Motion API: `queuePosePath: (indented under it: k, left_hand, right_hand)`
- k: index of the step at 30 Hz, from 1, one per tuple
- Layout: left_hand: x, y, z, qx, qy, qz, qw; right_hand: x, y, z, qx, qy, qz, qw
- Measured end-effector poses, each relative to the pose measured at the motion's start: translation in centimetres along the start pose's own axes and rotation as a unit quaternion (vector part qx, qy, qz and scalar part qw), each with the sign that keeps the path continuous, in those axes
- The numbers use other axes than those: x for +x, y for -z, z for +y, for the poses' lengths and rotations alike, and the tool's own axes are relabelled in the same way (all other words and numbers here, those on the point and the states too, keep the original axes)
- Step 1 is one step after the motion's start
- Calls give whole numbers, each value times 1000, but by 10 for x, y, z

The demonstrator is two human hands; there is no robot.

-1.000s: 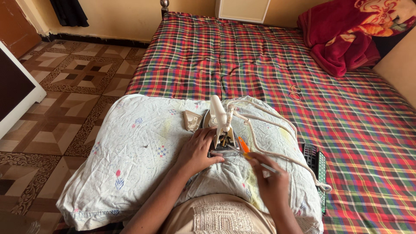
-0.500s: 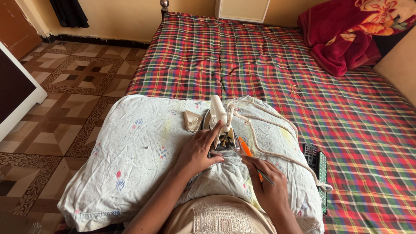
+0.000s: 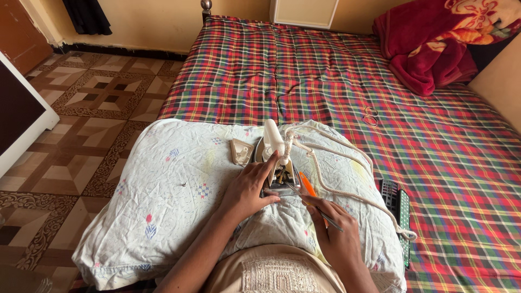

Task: The person disassembles a white electric iron by removing screws from the base cover, then uses a screwdriver and a toothbrush to clean the internal components. The person continues to adjust and clean the exposed parts throughout the clip.

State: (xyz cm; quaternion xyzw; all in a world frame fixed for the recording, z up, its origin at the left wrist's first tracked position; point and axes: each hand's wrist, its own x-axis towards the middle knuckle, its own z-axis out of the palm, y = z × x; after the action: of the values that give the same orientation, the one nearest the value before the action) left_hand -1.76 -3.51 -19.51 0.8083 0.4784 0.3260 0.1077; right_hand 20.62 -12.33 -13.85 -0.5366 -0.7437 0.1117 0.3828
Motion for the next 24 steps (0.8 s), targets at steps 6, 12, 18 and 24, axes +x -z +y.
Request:
queuePosePath:
  k: [6, 12, 18, 24]
  left_hand:
    - [1, -1, -1, -2, 3, 0, 1000]
    - [0, -2, -2, 2, 5, -2, 1000]
    - [1, -1, -2, 5, 3, -2, 1000]
    - [0, 1, 1, 7, 5, -4, 1000]
  right_hand:
    - [1, -1, 0, 2, -10, -4, 1000]
    - [0, -5, 2, 3, -14, -7, 1000]
    - [1, -8, 1, -8, -6, 0, 1000]
    - [0, -5, -3, -14, -14, -4, 1000]
